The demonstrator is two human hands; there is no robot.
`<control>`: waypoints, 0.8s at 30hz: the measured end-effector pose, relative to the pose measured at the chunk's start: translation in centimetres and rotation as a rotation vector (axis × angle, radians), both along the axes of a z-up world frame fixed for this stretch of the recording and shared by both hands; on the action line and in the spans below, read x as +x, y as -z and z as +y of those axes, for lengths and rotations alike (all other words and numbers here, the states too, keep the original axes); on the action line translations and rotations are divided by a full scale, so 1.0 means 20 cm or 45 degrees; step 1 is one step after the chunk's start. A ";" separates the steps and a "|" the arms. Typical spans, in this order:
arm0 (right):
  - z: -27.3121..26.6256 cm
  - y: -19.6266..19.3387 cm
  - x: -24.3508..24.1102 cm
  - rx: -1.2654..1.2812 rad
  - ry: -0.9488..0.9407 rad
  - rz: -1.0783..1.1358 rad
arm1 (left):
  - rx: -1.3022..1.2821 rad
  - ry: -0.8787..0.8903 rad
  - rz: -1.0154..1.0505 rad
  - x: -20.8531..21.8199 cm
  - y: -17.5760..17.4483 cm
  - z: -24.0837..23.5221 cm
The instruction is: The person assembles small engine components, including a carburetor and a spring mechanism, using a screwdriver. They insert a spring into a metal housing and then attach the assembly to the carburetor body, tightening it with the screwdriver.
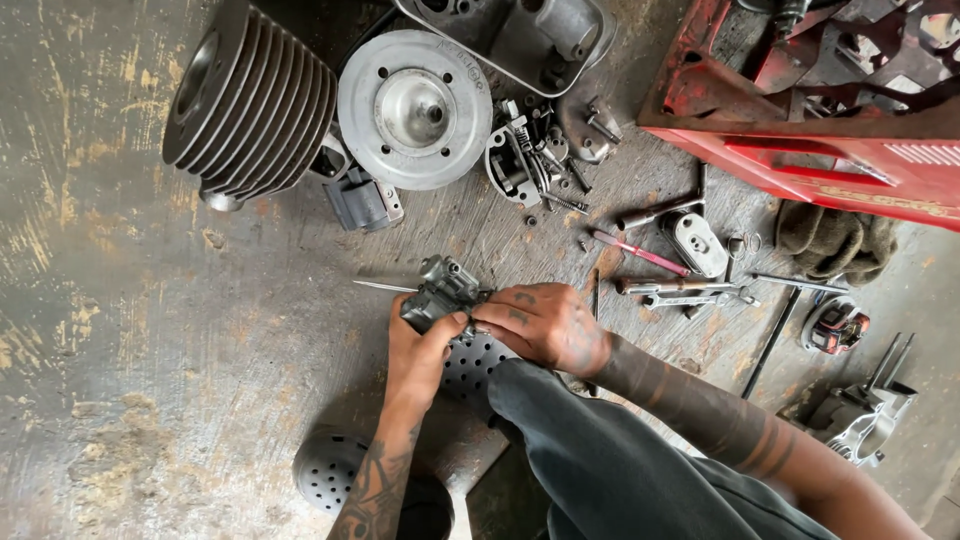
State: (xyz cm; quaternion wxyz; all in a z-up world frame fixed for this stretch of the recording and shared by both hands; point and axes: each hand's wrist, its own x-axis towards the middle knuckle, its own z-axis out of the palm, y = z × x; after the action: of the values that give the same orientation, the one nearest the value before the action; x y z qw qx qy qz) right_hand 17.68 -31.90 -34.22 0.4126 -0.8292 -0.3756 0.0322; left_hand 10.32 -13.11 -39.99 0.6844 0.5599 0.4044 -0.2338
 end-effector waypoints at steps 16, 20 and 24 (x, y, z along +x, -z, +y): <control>0.14 -0.13 -0.11 0.451 0.363 0.305 | -0.312 -0.286 -0.664 0.08 -0.20 -0.03; 0.14 -0.13 -0.13 0.513 0.427 0.280 | -0.320 -0.380 -0.776 0.10 -0.27 -0.07; 0.12 -0.09 -0.16 0.655 0.391 0.314 | -0.288 -0.498 -0.928 0.08 -0.28 -0.11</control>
State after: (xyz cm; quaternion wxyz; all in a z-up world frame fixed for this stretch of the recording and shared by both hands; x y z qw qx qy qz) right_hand 14.53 -29.56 -32.39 0.6512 -0.7345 -0.1892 -0.0262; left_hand 11.97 -15.39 -34.32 0.8710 0.4401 0.2065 0.0705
